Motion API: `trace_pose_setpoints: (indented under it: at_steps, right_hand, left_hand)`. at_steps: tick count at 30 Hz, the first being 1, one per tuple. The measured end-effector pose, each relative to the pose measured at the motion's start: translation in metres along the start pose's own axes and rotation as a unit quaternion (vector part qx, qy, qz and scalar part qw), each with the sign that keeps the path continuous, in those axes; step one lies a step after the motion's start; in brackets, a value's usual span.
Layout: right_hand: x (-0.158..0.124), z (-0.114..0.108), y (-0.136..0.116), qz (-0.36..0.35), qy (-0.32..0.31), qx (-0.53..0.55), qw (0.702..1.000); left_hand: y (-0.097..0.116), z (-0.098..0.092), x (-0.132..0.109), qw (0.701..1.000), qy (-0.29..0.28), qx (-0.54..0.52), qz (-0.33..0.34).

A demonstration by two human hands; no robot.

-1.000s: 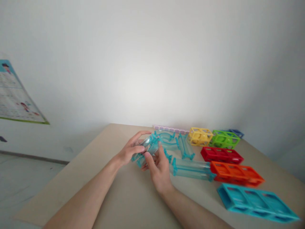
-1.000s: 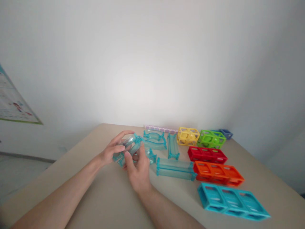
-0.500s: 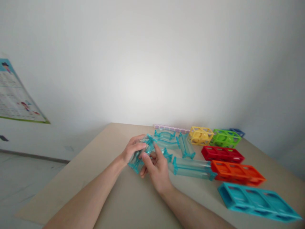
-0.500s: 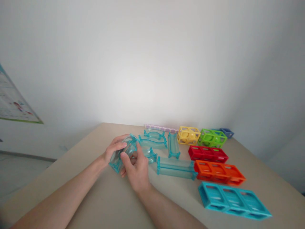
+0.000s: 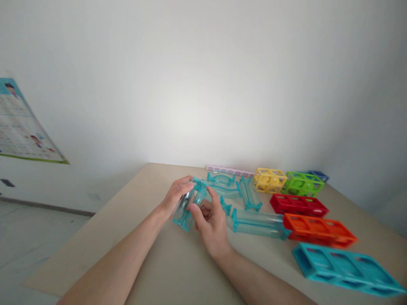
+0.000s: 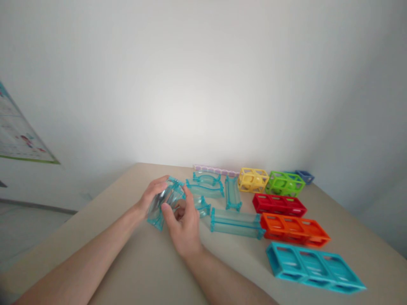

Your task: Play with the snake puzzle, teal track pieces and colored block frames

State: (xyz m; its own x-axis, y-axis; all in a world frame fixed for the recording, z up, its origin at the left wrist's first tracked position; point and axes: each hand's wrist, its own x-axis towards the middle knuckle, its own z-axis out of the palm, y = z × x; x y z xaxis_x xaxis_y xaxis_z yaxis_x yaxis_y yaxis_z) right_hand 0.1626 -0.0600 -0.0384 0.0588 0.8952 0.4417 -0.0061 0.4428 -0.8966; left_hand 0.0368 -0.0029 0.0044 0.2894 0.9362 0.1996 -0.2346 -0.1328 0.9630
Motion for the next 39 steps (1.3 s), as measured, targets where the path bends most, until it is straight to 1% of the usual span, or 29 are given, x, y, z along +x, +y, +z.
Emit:
trace_pose_setpoints:
  at_steps: [3, 6, 8, 10, 12, 13, 15, 16, 18, 20, 22, 24, 26, 28, 32, 36, 39]
  right_hand:
    - [-0.001, 0.0, 0.001, -0.014, 0.002, -0.011, 1.0]
    - [-0.001, 0.001, 0.002, -0.019, 0.006, -0.013, 1.0]
    - [-0.001, 0.001, 0.001, -0.019, 0.008, -0.015, 1.0]
    - [-0.001, -0.001, -0.002, -0.021, 0.001, -0.012, 1.0]
    - [-0.002, -0.002, -0.008, -0.03, -0.019, -0.004, 0.999]
    - [-0.003, -0.003, -0.011, -0.037, -0.029, -0.003, 0.999]
    - [-0.004, -0.004, -0.016, -0.058, -0.038, -0.016, 0.997]
    - [-0.005, -0.004, -0.018, -0.071, -0.041, -0.027, 0.996]
    - [-0.007, -0.004, -0.019, -0.093, -0.063, -0.042, 0.993]
    - [-0.008, -0.004, -0.02, -0.1, -0.112, -0.044, 0.988]
    - [-0.008, -0.003, -0.019, -0.097, -0.171, -0.048, 0.979]
    - [-0.009, -0.003, -0.019, -0.095, -0.219, -0.062, 0.969]
    - [-0.009, -0.003, -0.02, -0.094, -0.249, -0.073, 0.961]
    - [-0.01, -0.003, -0.019, -0.092, -0.262, -0.079, 0.958]
    - [-0.01, -0.004, -0.018, -0.094, -0.272, -0.085, 0.954]
    - [-0.009, -0.004, -0.016, -0.094, -0.287, -0.1, 0.948]
    - [-0.009, -0.004, -0.017, -0.096, -0.291, -0.113, 0.945]
  left_hand:
    - [0.003, 0.0, 0.001, 1.0, 0.008, 0.027, 0.009]
    - [0.006, 0.0, 0.001, 0.999, -0.007, 0.044, 0.017]
    - [0.007, 0.001, 0.0, 0.999, -0.014, 0.041, 0.018]
    - [0.007, 0.001, 0.0, 1.0, -0.006, 0.021, 0.01]
    - [0.006, -0.001, 0.001, 0.999, 0.026, -0.026, -0.029]
    - [0.006, -0.002, 0.003, 0.995, 0.051, -0.059, -0.055]
    - [0.006, -0.008, 0.008, 0.98, 0.121, -0.132, -0.082]
    - [0.007, -0.012, 0.011, 0.971, 0.158, -0.164, -0.073]
    - [0.007, -0.021, 0.018, 0.955, 0.211, -0.21, -0.017]
    - [0.006, -0.03, 0.025, 0.944, 0.231, -0.234, 0.035]
    - [0.003, -0.036, 0.03, 0.939, 0.244, -0.233, 0.063]
    - [-0.003, -0.04, 0.033, 0.939, 0.265, -0.206, 0.079]
    - [-0.012, -0.039, 0.036, 0.94, 0.28, -0.176, 0.081]
    - [-0.022, -0.037, 0.038, 0.946, 0.276, -0.158, 0.069]
    - [-0.037, -0.036, 0.04, 0.964, 0.234, -0.118, 0.053]
    - [-0.041, -0.038, 0.038, 0.975, 0.204, -0.08, 0.037]
    - [-0.041, -0.041, 0.037, 0.977, 0.2, -0.056, 0.042]
